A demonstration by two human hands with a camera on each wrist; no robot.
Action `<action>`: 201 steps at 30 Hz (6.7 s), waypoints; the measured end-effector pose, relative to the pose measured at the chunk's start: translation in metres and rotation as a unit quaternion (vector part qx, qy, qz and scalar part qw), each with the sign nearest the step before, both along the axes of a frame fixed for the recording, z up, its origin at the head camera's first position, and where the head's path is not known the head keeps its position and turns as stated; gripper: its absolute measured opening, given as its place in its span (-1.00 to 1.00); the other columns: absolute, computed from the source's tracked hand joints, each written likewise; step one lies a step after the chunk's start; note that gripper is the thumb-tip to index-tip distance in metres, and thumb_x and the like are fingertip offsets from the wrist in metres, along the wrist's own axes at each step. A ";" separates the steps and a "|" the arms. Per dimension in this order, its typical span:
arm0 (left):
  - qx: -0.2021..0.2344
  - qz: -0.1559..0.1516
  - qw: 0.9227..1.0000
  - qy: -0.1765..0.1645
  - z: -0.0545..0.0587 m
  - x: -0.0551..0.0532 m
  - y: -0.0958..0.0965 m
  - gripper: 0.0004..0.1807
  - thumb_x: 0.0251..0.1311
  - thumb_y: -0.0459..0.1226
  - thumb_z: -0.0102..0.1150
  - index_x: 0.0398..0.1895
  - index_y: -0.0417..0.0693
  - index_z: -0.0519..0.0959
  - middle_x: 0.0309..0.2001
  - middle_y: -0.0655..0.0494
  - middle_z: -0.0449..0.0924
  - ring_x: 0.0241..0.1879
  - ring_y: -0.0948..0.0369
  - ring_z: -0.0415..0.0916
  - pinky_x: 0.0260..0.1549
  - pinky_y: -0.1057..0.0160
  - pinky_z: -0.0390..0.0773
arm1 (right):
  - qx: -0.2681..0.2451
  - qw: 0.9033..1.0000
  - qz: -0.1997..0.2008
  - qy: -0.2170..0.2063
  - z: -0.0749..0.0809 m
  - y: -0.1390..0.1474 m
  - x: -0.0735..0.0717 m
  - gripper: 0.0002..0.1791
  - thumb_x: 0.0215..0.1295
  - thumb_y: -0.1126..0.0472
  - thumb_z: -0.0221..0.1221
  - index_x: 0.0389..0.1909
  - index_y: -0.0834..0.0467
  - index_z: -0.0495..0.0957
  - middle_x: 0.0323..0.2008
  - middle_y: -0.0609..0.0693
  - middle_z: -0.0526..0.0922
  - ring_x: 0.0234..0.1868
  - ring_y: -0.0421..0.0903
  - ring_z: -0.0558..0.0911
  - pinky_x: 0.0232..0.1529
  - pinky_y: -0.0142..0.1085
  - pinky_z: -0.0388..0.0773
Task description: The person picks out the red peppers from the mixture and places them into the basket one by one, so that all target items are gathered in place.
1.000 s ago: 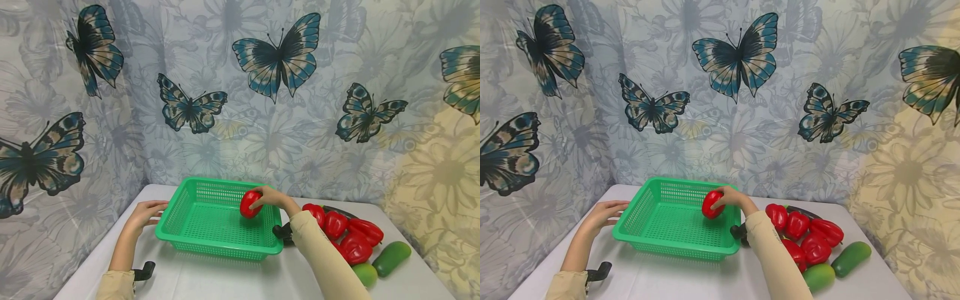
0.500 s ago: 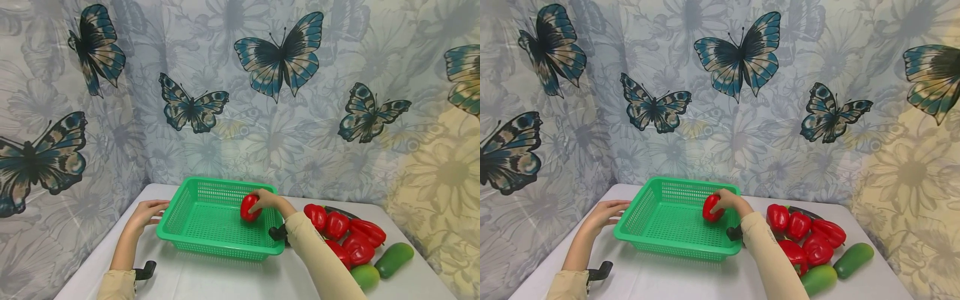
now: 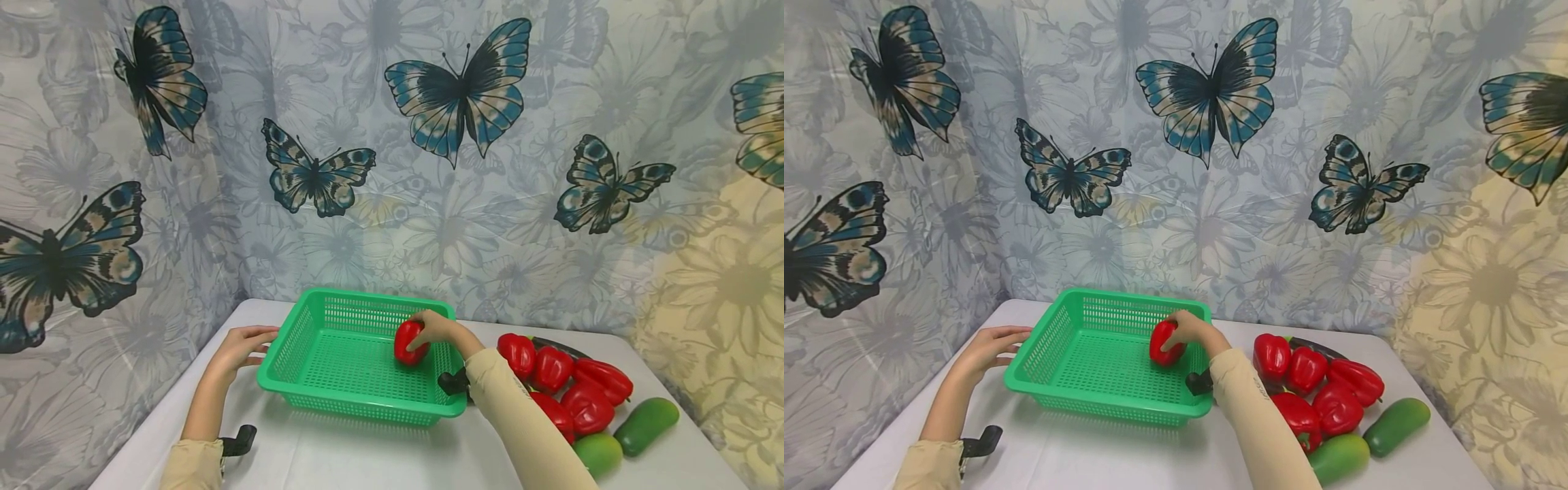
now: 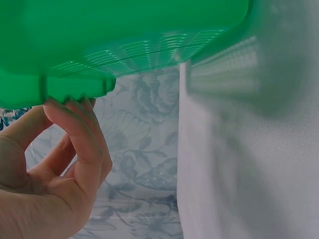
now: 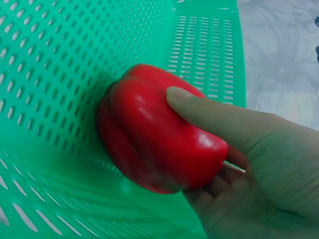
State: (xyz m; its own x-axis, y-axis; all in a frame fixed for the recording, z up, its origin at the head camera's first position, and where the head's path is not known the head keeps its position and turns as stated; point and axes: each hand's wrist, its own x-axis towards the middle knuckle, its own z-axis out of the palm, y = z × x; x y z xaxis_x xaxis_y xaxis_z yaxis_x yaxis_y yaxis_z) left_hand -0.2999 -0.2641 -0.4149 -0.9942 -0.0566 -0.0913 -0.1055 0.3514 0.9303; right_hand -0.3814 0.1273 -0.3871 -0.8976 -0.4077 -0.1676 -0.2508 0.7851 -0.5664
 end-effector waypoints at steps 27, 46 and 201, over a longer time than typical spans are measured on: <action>-0.003 -0.001 1.000 0.013 -0.001 0.003 0.001 -0.45 0.35 -0.09 0.15 0.24 -0.30 0.48 -0.08 0.04 0.66 -0.28 0.33 0.60 -0.23 0.26 0.71 | 0.029 0.999 0.003 0.033 0.003 -0.004 0.004 -0.25 -0.01 0.24 0.47 0.25 0.30 0.44 0.21 0.25 0.50 0.22 0.17 0.50 0.15 -0.01 0.57; -0.009 -0.003 1.000 0.009 0.000 0.002 0.001 -0.45 0.36 -0.07 0.13 0.25 -0.28 0.47 -0.03 0.03 0.65 -0.27 0.34 0.60 -0.22 0.27 0.70 | -0.017 0.999 0.025 0.029 0.018 0.005 0.011 -0.24 0.14 0.27 0.37 0.33 0.39 0.31 0.33 0.29 0.40 0.39 0.24 0.35 0.36 0.05 0.37; -0.010 0.004 1.000 -0.002 -0.002 0.003 0.002 -0.41 0.35 -0.04 0.14 0.27 -0.27 0.45 0.07 -0.08 0.61 -0.27 0.34 0.60 -0.20 0.25 0.70 | -0.049 0.890 -0.449 0.061 -0.017 0.274 0.103 -0.10 0.14 -0.19 0.22 -0.12 0.70 0.35 -0.39 0.38 0.47 -0.31 0.17 0.48 -0.47 -0.32 0.41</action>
State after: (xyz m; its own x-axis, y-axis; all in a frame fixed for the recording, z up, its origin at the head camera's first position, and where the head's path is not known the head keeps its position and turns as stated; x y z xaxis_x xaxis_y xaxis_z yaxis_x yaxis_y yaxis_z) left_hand -0.2970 -0.2625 -0.4168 -0.9933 -0.0671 -0.0936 -0.1119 0.3682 0.9230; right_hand -0.2784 0.4009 -0.4043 -0.8785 0.4752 -0.0492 0.3875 0.6487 -0.6550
